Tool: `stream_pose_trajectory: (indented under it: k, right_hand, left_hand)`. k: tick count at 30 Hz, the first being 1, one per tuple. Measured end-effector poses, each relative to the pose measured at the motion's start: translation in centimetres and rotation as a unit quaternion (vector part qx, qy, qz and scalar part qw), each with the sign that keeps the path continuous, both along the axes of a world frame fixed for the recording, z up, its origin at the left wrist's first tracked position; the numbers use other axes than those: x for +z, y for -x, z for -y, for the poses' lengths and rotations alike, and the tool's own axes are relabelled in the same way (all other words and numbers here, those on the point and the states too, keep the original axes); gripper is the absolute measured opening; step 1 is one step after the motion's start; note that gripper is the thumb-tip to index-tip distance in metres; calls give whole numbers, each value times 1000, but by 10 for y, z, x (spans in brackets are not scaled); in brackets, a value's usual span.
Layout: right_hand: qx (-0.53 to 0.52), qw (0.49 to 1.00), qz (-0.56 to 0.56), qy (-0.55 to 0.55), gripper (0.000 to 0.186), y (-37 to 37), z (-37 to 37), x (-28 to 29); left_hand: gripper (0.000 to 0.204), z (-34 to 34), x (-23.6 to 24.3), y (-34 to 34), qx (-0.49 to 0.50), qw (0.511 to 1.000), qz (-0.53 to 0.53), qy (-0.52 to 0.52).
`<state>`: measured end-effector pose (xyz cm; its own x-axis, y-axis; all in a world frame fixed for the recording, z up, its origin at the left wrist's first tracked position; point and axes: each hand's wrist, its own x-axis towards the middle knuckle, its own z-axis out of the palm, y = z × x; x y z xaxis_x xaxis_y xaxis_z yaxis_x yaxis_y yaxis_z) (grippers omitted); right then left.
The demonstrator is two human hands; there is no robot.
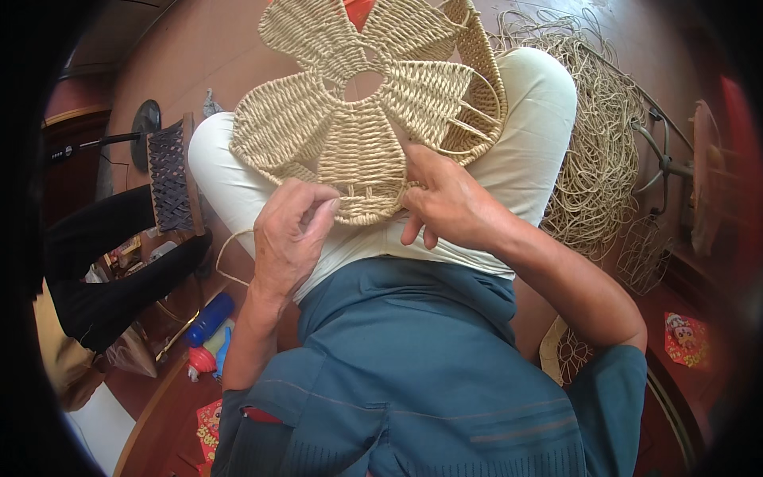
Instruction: Weaving a flower-shaped straw basket using long straw fibers.
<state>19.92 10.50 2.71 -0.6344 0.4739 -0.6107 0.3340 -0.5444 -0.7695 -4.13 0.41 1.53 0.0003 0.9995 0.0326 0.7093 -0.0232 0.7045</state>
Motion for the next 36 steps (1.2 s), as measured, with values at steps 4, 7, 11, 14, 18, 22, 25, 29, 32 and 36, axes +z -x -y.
stream_pose_trajectory:
  k: [4, 7, 11, 14, 18, 22, 25, 29, 32, 36]
  right_hand:
    - [19, 999, 34, 32, 61, 4, -4, -4]
    - [22, 998, 40, 41, 57, 5, -7, -4]
    - [24, 998, 31, 43, 58, 4, -5, -10]
    - [-2, 1000, 19, 24, 58, 3, -1, -12]
    - [-25, 999, 16, 17, 59, 3, 2, -13]
    - [-29, 999, -5, 27, 37, 1, 0, -17]
    - [-32, 999, -2, 22, 37, 1, -3, -16]
    - [-50, 998, -4, 24, 37, -2, 0, -22]
    - [-37, 998, -4, 58, 47, -2, -3, -15]
    - [15, 963, 117, -241, 74, -5, 21, 17]
  left_hand:
    - [8, 2, -2, -7, 33, 999, 31, 22]
    - [7, 5, -2, -9, 27, 999, -14, -13]
    - [9, 7, -4, -12, 30, 999, -7, -26]
    - [9, 6, -4, -13, 43, 999, -9, -12]
    - [14, 2, -3, -15, 13, 993, -98, -60]
    - [19, -5, 0, -26, -29, 989, -100, -102]
    - [20, -10, -1, -36, -66, 991, -80, -83]
    - [18, -16, -8, -39, -74, 991, -79, -83]
    - [17, -18, -10, -38, -89, 991, -65, -73]
    - [15, -17, 4, -34, -83, 993, 71, -41]
